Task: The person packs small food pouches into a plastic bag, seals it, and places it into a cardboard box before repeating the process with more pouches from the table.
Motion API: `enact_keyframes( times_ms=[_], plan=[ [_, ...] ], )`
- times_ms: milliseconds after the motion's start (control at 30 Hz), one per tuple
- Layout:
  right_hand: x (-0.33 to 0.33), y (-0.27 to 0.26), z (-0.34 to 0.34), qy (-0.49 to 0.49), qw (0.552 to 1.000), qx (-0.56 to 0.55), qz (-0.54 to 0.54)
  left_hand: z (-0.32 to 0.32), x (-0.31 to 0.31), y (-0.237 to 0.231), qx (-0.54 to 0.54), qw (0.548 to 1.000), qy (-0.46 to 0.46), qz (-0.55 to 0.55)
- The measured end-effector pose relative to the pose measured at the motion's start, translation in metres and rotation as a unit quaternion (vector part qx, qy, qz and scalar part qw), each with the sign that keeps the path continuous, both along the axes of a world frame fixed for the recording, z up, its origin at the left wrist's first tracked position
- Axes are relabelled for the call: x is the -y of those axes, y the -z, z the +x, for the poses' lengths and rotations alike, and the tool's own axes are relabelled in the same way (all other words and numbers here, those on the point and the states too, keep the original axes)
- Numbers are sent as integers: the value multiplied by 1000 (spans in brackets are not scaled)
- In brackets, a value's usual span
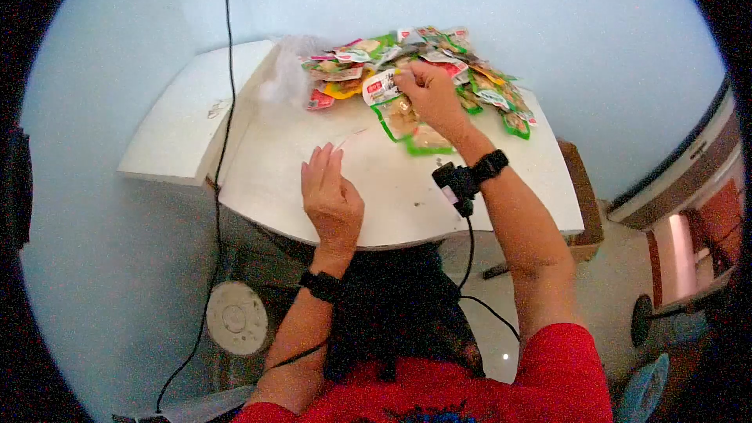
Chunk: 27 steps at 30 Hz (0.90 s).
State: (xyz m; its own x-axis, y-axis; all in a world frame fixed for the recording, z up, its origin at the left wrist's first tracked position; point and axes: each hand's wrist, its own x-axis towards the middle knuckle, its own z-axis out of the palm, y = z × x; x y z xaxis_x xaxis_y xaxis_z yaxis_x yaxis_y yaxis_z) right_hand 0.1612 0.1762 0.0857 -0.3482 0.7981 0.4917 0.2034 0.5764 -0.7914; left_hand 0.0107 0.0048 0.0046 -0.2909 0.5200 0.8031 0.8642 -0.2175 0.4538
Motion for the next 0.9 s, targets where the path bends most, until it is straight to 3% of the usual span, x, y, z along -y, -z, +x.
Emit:
enact_keyframes(
  times_ms=[167,300,400,433,567,667,767,900],
  plan=[
    [42,-14,39,6,986,-10,-167,-1,-5,3,-2,999,29,13],
    [54,3,48,52,938,-201,-278,0,-3,0,6,998,61,-22],
    [66,20,63,78,931,-139,-328,-1,0,-2,-2,997,70,-46],
    [73,21,68,108,947,-56,-298,-1,1,-3,-7,996,73,-52],
    [87,19,86,88,948,-9,-305,1,0,-3,-15,994,81,-67],
    [96,6,93,20,931,26,-364,1,-1,-1,-15,992,94,-78],
    [95,13,101,-24,894,-9,-447,0,0,-3,-20,992,98,-81],
    [114,3,87,-19,894,-135,-427,1,-2,-3,-25,991,106,-83]
  ],
)
